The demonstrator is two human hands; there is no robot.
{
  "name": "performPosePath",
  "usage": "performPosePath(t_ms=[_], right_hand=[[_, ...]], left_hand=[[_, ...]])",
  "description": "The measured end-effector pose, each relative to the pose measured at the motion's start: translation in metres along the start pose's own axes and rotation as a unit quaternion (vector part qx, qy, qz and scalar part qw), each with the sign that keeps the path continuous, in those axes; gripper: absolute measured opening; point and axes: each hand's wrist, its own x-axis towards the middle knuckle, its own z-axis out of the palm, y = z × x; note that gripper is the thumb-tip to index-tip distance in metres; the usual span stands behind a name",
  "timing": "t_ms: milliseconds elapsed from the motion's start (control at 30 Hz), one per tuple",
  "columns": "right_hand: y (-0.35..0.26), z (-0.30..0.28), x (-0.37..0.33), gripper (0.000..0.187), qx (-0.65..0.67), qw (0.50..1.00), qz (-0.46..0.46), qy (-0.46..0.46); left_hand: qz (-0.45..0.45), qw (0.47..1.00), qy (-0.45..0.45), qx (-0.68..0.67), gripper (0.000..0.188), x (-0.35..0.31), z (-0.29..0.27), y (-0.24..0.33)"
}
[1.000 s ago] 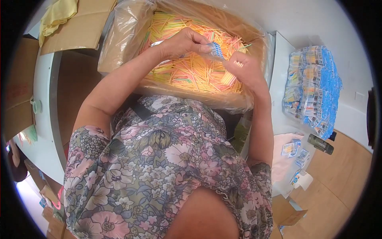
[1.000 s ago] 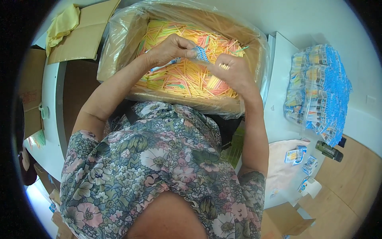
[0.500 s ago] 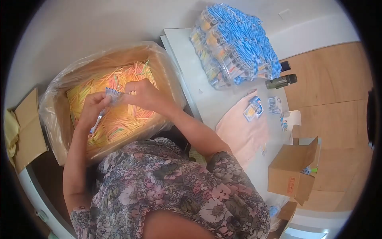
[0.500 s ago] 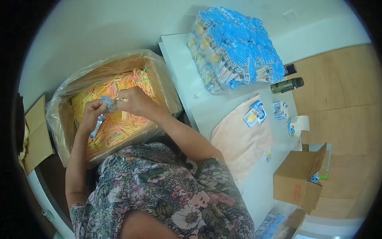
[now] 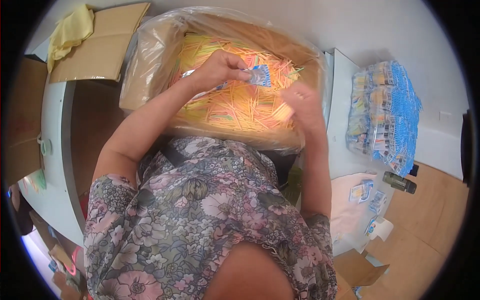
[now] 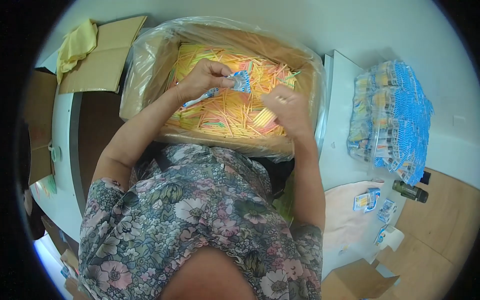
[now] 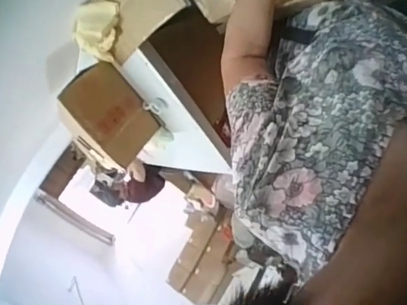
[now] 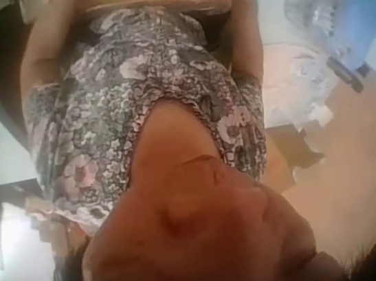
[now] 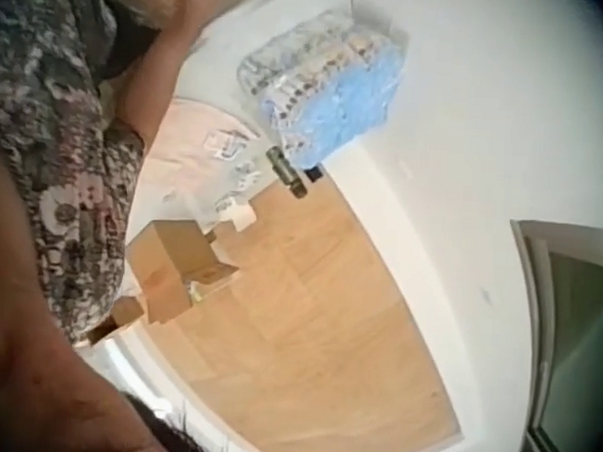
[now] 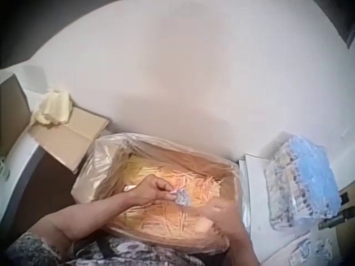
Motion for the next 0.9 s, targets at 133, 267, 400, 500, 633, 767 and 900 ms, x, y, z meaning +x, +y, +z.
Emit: performPosePath(t_ms=[133, 267, 400, 500, 633, 767, 900], right_hand=[[-0.027, 0.004, 0.011, 0.018, 0.135, 0.989, 0.059, 0.023], [-0.029, 0.011, 0.03, 0.016, 0.169, 0.984, 0.058, 0.007], [-0.028, 0.013, 0.038, 0.021, 0.122, 0.99, 0.065, 0.032], [-0.027, 0.014, 0.044, 0.02, 0.02, 0.998, 0.022, 0.061], [-0.033, 0.026, 0.042, 0.016, -0.194, 0.964, -0.149, 0.106], [-0.036, 0.029, 0.03, 0.013, -0.206, 0.968, -0.136, 0.047], [-0.028, 0.033, 0.01, 0.019, -0.182, 0.952, -0.185, 0.161]], left_hand=[[0.019, 0.999, -0.026, -0.031, 0.01, -0.003, 0.0, 0.004], [0.026, 0.997, -0.062, -0.034, 0.014, -0.002, 0.002, 0.007], [0.04, 0.996, -0.074, -0.032, 0.015, -0.002, 0.003, 0.009], [0.029, 0.996, -0.082, -0.007, 0.013, -0.003, 0.003, 0.009], [0.022, 0.997, -0.079, -0.011, 0.018, -0.003, 0.0, 0.005], [-0.014, 0.997, -0.07, -0.018, 0.021, -0.004, 0.0, 0.003], [-0.027, 0.996, -0.054, -0.071, 0.023, -0.006, 0.008, 0.002]])
